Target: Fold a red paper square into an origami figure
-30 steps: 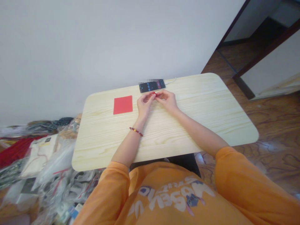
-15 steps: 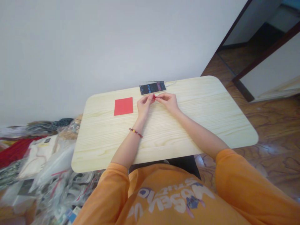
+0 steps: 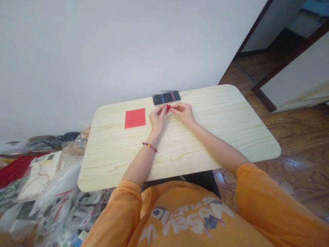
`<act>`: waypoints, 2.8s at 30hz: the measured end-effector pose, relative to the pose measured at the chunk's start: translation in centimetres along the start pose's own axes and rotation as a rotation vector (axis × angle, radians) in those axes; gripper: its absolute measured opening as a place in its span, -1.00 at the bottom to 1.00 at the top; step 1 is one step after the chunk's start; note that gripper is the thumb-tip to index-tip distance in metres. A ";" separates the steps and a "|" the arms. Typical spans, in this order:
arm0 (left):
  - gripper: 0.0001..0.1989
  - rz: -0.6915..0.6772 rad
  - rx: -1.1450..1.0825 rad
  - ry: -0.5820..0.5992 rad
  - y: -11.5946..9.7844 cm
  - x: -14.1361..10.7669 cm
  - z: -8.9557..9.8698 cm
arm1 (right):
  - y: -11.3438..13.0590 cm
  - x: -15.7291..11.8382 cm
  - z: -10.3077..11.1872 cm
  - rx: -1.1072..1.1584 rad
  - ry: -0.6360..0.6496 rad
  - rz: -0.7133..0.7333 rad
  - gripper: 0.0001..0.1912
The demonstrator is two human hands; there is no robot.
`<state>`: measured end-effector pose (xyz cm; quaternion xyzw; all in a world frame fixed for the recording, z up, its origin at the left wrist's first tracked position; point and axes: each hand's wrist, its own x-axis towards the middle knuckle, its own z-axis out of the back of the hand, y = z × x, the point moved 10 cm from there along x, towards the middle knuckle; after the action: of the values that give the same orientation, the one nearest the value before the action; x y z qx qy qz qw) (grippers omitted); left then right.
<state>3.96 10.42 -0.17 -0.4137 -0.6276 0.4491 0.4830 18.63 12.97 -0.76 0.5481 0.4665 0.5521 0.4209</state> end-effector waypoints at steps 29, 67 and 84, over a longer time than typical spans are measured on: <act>-0.87 -0.303 0.454 0.048 -2.8 -1.2 -0.6 | 0.1 -0.5 -1.1 0.114 0.091 -0.098 -0.69; -0.87 0.002 0.044 -0.110 -1.0 -0.3 1.0 | -0.9 -0.3 -1.0 0.203 0.054 -0.162 -0.65; -0.73 0.087 -0.140 -0.186 1.1 0.0 1.9 | -2.0 0.0 -0.4 0.323 -0.004 -0.229 -0.66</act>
<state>2.22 10.39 -1.46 -0.4297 -0.6810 0.4612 0.3726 18.13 13.38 -2.65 0.5531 0.6073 0.4175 0.3885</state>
